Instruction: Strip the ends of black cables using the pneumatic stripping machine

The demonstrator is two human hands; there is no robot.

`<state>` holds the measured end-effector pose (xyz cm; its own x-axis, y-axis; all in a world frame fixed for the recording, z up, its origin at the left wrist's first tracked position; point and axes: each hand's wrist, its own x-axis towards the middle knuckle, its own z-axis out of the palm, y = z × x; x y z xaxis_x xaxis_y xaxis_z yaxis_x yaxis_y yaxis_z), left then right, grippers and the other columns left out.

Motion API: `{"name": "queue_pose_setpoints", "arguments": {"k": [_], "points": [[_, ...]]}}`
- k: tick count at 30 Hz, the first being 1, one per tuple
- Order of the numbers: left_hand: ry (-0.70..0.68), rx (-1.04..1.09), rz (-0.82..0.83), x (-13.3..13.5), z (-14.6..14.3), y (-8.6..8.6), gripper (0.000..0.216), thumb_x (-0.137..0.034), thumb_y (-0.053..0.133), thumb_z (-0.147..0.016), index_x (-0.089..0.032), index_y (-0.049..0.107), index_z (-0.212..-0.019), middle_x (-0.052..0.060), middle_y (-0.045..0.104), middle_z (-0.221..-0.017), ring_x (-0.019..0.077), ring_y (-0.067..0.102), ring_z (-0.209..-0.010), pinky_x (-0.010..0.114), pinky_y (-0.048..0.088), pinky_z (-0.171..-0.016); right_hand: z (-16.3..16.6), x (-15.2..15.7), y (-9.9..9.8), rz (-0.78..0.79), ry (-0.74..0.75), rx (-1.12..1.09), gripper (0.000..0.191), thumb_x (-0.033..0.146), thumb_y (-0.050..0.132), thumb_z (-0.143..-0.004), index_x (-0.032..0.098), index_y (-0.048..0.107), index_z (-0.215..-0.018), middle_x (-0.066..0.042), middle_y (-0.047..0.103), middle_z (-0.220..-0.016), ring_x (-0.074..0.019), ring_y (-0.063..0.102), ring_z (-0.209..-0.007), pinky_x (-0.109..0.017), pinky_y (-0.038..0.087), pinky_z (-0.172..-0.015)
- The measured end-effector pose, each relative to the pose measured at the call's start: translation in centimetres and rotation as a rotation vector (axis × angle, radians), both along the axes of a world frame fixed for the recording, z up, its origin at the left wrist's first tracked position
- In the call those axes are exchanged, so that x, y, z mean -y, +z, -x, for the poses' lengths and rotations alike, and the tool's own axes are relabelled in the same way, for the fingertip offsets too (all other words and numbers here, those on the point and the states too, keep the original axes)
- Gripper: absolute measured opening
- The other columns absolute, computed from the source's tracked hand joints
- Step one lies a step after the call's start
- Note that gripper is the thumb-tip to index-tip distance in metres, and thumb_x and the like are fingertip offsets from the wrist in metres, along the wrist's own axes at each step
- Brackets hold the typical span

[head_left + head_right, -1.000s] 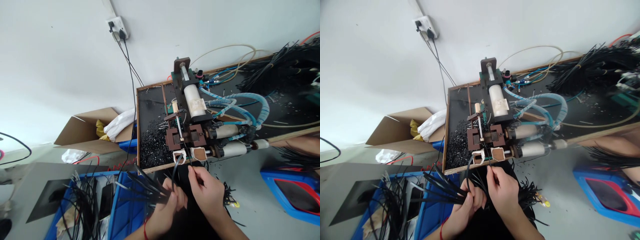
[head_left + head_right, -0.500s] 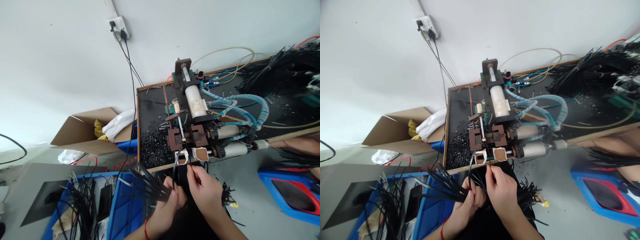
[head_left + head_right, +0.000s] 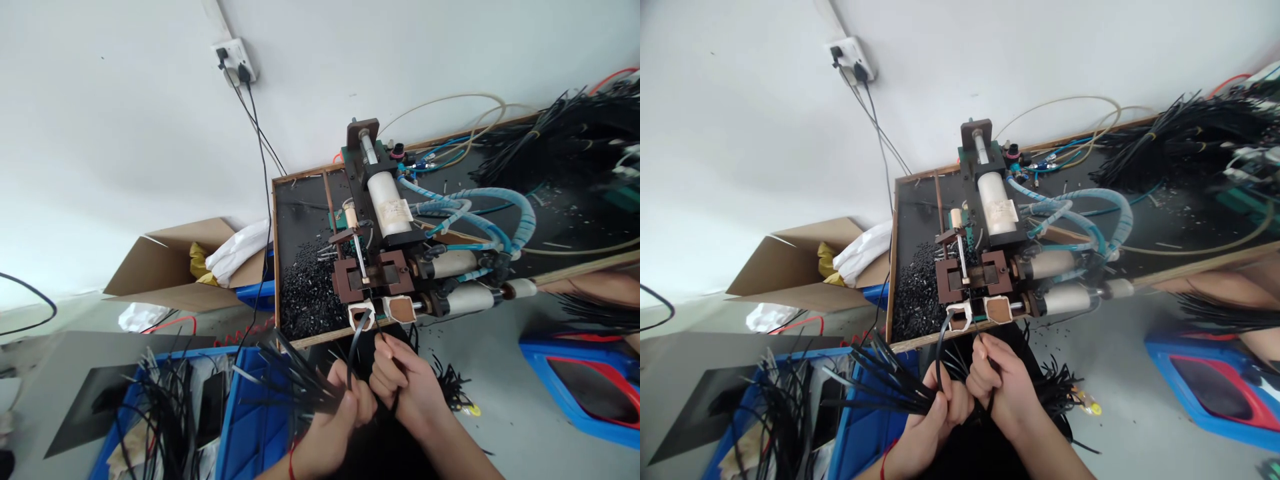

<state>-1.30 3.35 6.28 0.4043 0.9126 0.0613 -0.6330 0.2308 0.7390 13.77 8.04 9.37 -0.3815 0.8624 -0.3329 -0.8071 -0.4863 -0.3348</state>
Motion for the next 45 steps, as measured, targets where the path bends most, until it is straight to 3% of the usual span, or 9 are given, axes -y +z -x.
{"name": "queue_pose_setpoints", "arguments": {"k": [5,11,29,34,38,40,41,43,45], "points": [[-0.025,-0.059,-0.012,-0.1,-0.1,0.6,0.025,-0.049,0.054,-0.112,-0.026,0.05,-0.102,-0.008,0.035,-0.068,0.0142,0.027,-0.062,0.035,0.025,-0.065,-0.7,-0.5,-0.5,0.03,0.065,-0.121,0.046,0.043,0.084,-0.088,0.024,0.045,-0.072,0.016,0.021,-0.044,-0.007,0.002,-0.042,-0.024,0.011,-0.041],[-0.024,-0.03,-0.035,-0.4,-0.8,1.1,0.023,-0.047,0.054,-0.112,-0.027,0.05,-0.102,-0.008,0.036,-0.068,0.0135,0.027,-0.061,0.033,0.025,-0.063,-1.0,-0.9,-0.6,0.052,0.074,-0.164,0.043,0.04,0.085,-0.088,0.022,0.049,-0.074,0.016,0.023,-0.044,-0.0061,0.002,-0.041,-0.023,0.009,-0.04],[0.003,-0.037,0.015,-0.3,-0.6,1.2,0.028,-0.05,0.056,-0.11,-0.026,0.048,-0.098,-0.009,0.034,-0.066,0.0141,0.025,-0.06,0.034,0.024,-0.063,0.2,-0.2,-0.1,0.014,0.019,-0.043,0.039,0.045,0.086,-0.088,0.022,0.057,-0.077,0.016,0.026,-0.044,-0.0062,0.006,-0.04,-0.021,0.013,-0.037],[-0.043,-0.061,-0.012,0.5,0.0,0.4,0.025,-0.048,0.053,-0.112,-0.026,0.049,-0.101,-0.008,0.035,-0.067,0.0143,0.028,-0.06,0.034,0.026,-0.063,-0.4,0.7,-0.6,-0.11,0.084,0.303,0.043,0.054,0.074,-0.094,0.021,0.059,-0.071,0.015,0.024,-0.043,-0.0069,0.012,-0.04,-0.021,0.016,-0.041],[-0.053,-0.147,-0.019,0.8,0.2,0.1,0.026,-0.049,0.053,-0.112,-0.026,0.048,-0.1,-0.008,0.037,-0.068,0.0147,0.03,-0.061,0.034,0.027,-0.065,-1.8,0.6,-2.5,-0.487,0.241,1.11,0.028,0.027,0.07,-0.091,0.021,0.068,-0.064,0.003,0.053,-0.055,-0.0147,0.047,-0.053,-0.025,0.038,-0.053],[-0.047,-0.133,-0.02,0.7,0.0,0.2,0.026,-0.048,0.054,-0.112,-0.026,0.048,-0.1,-0.008,0.036,-0.067,0.0144,0.03,-0.06,0.034,0.027,-0.064,-2.2,0.6,-3.1,-0.601,0.148,1.49,0.018,0.015,0.065,-0.086,0.023,0.078,-0.075,-0.005,0.07,-0.078,-0.0214,0.064,-0.071,-0.031,0.052,-0.066],[-0.042,-0.113,-0.02,0.6,-0.1,0.3,0.025,-0.047,0.054,-0.112,-0.026,0.047,-0.1,-0.008,0.036,-0.067,0.0141,0.029,-0.06,0.033,0.027,-0.063,-2.3,0.6,-3.1,-0.633,0.065,1.593,0.022,0.013,0.063,-0.085,0.024,0.082,-0.087,-0.008,0.073,-0.091,-0.0245,0.069,-0.081,-0.035,0.056,-0.073],[-0.041,-0.098,-0.013,0.4,-0.3,0.3,0.026,-0.047,0.054,-0.112,-0.026,0.046,-0.098,-0.009,0.035,-0.066,0.0134,0.029,-0.059,0.032,0.026,-0.062,-2.3,0.9,-2.2,-0.706,-0.077,1.593,0.034,0.015,0.06,-0.091,0.026,0.082,-0.114,-0.012,0.075,-0.108,-0.028,0.073,-0.097,-0.041,0.06,-0.086],[-0.038,-0.143,0.0,0.4,-0.3,0.2,0.029,-0.049,0.053,-0.112,-0.026,0.045,-0.097,-0.008,0.036,-0.067,0.0129,0.03,-0.06,0.031,0.027,-0.062,-2.2,1.4,-0.3,-0.79,-0.14,1.413,0.031,0.021,0.059,-0.099,0.026,0.08,-0.122,-0.012,0.075,-0.11,-0.027,0.074,-0.098,-0.039,0.062,-0.086]]}}
